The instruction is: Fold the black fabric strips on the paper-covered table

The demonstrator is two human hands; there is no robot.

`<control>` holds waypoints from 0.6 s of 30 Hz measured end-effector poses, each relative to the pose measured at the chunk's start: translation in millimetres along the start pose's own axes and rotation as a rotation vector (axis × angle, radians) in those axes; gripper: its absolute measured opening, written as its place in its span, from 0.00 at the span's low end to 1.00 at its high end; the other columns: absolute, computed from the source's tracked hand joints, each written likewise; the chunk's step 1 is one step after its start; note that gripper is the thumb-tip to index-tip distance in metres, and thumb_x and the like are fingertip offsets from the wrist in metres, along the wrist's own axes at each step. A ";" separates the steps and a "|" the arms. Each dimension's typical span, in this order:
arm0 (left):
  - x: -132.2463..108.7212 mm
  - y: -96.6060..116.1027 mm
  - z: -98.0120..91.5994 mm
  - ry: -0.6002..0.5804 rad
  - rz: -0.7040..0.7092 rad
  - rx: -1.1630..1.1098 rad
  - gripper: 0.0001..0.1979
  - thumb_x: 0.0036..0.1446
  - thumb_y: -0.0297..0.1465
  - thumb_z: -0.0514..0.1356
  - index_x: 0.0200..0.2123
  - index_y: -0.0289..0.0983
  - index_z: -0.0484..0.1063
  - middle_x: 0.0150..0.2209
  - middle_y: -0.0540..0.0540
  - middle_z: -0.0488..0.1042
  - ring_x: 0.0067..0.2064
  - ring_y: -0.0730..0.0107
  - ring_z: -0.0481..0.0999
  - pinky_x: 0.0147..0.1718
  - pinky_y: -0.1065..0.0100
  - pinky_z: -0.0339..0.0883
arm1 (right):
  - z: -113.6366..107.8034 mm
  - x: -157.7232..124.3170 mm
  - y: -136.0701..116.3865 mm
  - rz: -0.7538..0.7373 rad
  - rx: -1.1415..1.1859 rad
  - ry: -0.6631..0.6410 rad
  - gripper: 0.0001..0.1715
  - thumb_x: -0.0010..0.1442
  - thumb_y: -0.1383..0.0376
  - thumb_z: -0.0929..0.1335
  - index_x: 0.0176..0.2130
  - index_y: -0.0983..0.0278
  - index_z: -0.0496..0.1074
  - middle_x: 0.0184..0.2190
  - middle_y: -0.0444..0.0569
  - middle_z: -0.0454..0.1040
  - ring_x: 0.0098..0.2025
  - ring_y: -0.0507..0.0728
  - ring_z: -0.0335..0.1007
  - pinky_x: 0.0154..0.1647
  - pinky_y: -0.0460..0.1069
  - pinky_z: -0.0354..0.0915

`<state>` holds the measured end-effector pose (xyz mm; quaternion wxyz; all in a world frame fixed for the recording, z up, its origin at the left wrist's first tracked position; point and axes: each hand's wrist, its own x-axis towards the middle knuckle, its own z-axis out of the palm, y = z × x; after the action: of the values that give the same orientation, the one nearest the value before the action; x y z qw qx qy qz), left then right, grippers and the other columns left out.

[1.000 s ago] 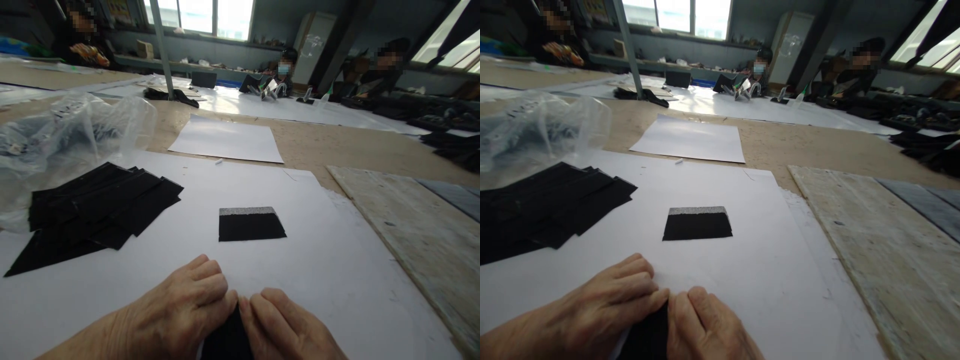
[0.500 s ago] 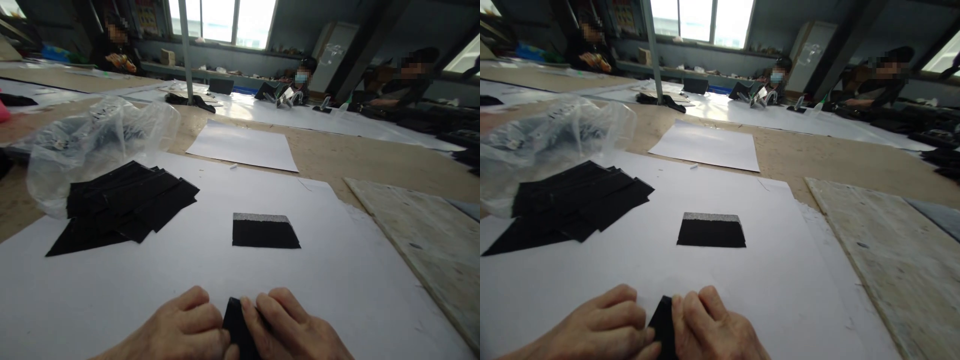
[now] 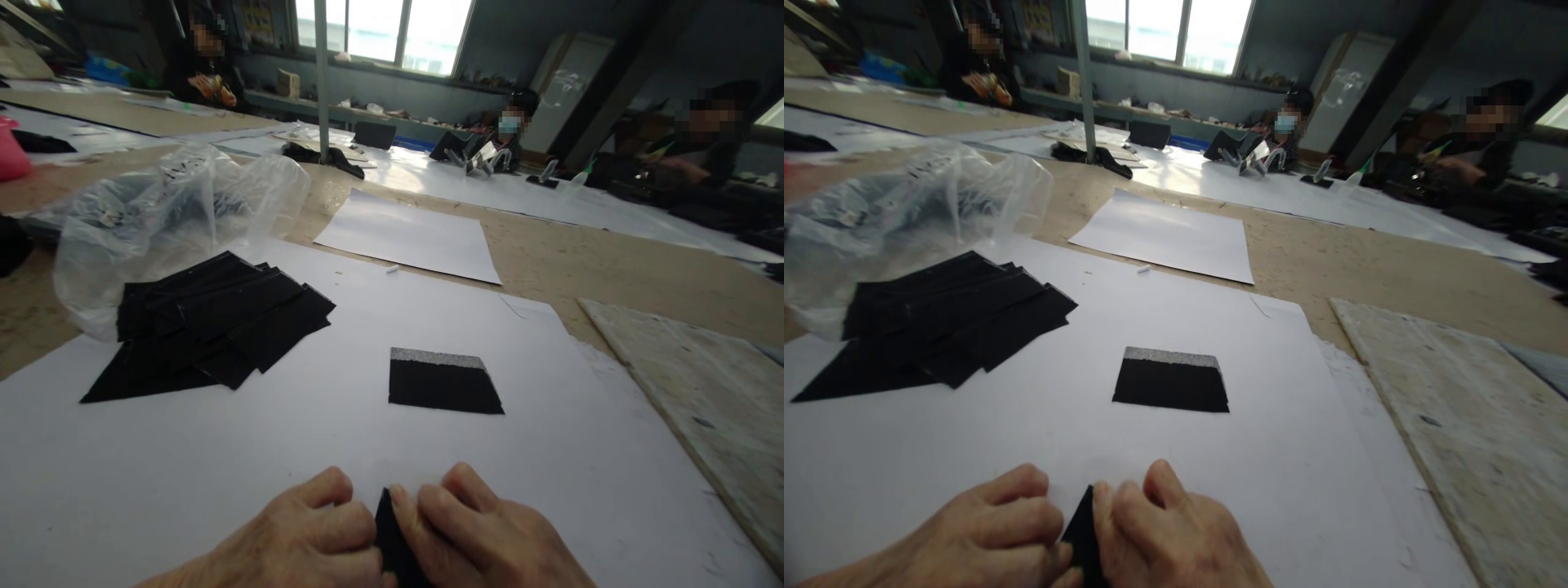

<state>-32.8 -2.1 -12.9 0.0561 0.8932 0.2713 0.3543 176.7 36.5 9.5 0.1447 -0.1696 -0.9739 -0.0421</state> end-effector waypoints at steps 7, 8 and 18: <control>-6.7 -3.2 7.2 -0.014 0.046 -0.008 0.10 0.62 0.22 0.51 0.27 0.35 0.63 0.22 0.54 0.62 0.24 0.77 0.58 0.28 0.68 0.53 | 15.6 20.0 -14.2 0.112 0.044 0.256 0.20 0.65 0.74 0.51 0.30 0.64 0.63 0.23 0.44 0.62 0.23 0.51 0.56 0.15 0.49 0.49; -6.0 -3.1 7.2 -0.032 0.037 0.003 0.11 0.62 0.22 0.51 0.27 0.35 0.63 0.22 0.54 0.62 0.24 0.77 0.59 0.28 0.68 0.53 | 12.3 20.8 -14.0 0.100 0.063 0.246 0.19 0.66 0.74 0.51 0.31 0.65 0.64 0.22 0.44 0.62 0.22 0.52 0.56 0.15 0.49 0.50; 9.5 -1.3 -7.7 0.010 0.031 -0.018 0.20 0.66 0.30 0.44 0.22 0.35 0.65 0.19 0.52 0.63 0.23 0.75 0.60 0.27 0.67 0.53 | -0.4 -9.1 -7.5 0.277 0.039 0.114 0.04 0.61 0.66 0.60 0.33 0.62 0.61 0.26 0.46 0.64 0.27 0.55 0.64 0.23 0.48 0.61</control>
<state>-32.8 3.3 -1.8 0.0572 0.8949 0.2544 0.3621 182.4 26.5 6.9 0.2075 -0.2970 -0.9320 -0.0123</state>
